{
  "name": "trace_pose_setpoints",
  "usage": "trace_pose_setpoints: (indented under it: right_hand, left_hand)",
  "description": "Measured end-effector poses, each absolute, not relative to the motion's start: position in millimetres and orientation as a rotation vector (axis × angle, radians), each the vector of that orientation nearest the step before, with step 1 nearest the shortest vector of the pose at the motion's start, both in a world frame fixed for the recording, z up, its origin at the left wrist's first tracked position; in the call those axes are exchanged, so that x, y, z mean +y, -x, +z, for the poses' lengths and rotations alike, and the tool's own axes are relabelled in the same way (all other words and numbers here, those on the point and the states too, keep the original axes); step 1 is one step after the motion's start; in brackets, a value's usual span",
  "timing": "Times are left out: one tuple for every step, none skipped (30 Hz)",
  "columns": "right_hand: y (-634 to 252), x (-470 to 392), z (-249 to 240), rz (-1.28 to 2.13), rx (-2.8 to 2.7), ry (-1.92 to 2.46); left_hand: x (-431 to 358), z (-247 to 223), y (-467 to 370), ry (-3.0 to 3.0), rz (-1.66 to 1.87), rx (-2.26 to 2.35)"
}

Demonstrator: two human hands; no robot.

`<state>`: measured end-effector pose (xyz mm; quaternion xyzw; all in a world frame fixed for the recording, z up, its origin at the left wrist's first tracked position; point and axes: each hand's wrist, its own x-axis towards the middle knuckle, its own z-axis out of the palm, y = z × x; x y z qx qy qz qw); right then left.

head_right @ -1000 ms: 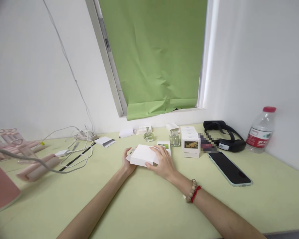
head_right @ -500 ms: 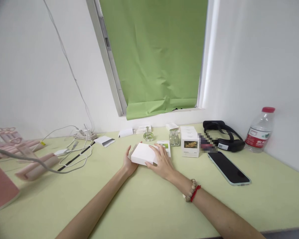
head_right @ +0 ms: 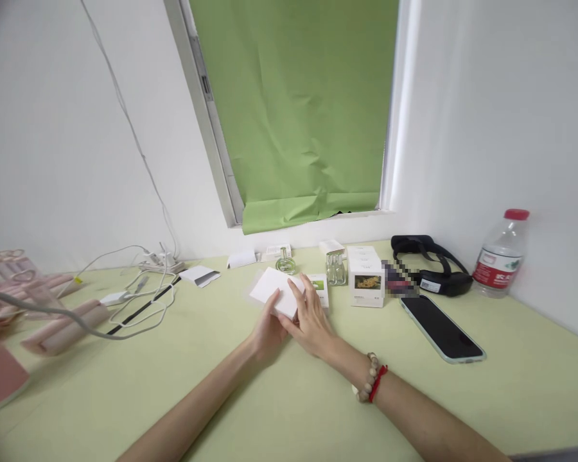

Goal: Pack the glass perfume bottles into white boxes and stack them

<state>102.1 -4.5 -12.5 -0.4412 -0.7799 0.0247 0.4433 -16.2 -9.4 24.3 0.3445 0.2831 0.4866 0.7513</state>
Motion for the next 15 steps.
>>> trace_pose_setpoints:
  right_hand:
    - [-102.0, -5.2, -12.5, 0.049, -1.951, 1.091]
    - [-102.1, -5.4, -12.7, 0.045, -1.965, 1.09]
    - [-102.2, -5.2, -12.9, 0.049, -1.974, 1.091]
    - [-102.4, -4.7, -13.1, 0.063, -1.977, 1.095]
    - [-102.7, -4.2, -13.2, 0.088, -1.973, 1.099]
    - [-102.9, -3.8, -13.0, 0.118, -1.963, 1.103]
    - [-103.1, -3.6, -12.5, 0.149, -1.949, 1.105]
    - [-103.3, -3.7, -11.7, 0.175, -1.934, 1.103]
    - [-103.5, -4.0, -10.6, 0.191, -1.915, 1.094]
    - [-103.6, -4.6, -9.2, 0.197, -1.897, 1.079]
    - [-103.7, -5.2, -7.8, 0.2, -1.88, 1.06]
    - [-103.7, -5.9, -6.4, 0.205, -1.861, 1.04]
    - [-103.6, -6.4, -5.2, 0.218, -1.839, 1.024]
    - [-103.5, -6.7, -4.4, 0.237, -1.811, 1.014]
    - [-103.2, -6.7, -3.9, 0.256, -1.774, 1.012]
  left_hand:
    - [-10.0, 24.4, 16.5, -0.769, 1.04, 0.627]
    - [-10.0, 24.9, 17.4, -0.787, 1.022, 0.639]
    - [-9.5, 25.7, 18.7, -0.81, 1.006, 0.654]
    - [-8.6, 26.6, 20.2, -0.836, 1.007, 0.679]
    - [-7.3, 27.3, 21.7, -0.87, 1.019, 0.711]
    - [-5.6, 27.6, 23.1, -0.909, 1.044, 0.748]
    - [-3.7, 27.2, 24.2, -0.95, 1.086, 0.791]
    - [-1.8, 26.3, 25.0, -0.993, 1.14, 0.835]
    - [0.0, 24.7, 25.4, -1.04, 1.2, 0.87]
    - [1.5, 22.7, 25.3, -1.083, 1.249, 0.89]
    - [2.4, 20.7, 24.8, -1.122, 1.276, 0.89]
    - [2.5, 18.9, 23.8, -1.153, 1.288, 0.874]
    - [1.7, 17.6, 22.4, -1.171, 1.283, 0.842]
    - [0.1, 17.1, 20.6, -1.148, 1.278, 0.806]
    - [-2.4, 17.3, 18.6, -1.108, 1.274, 0.774]
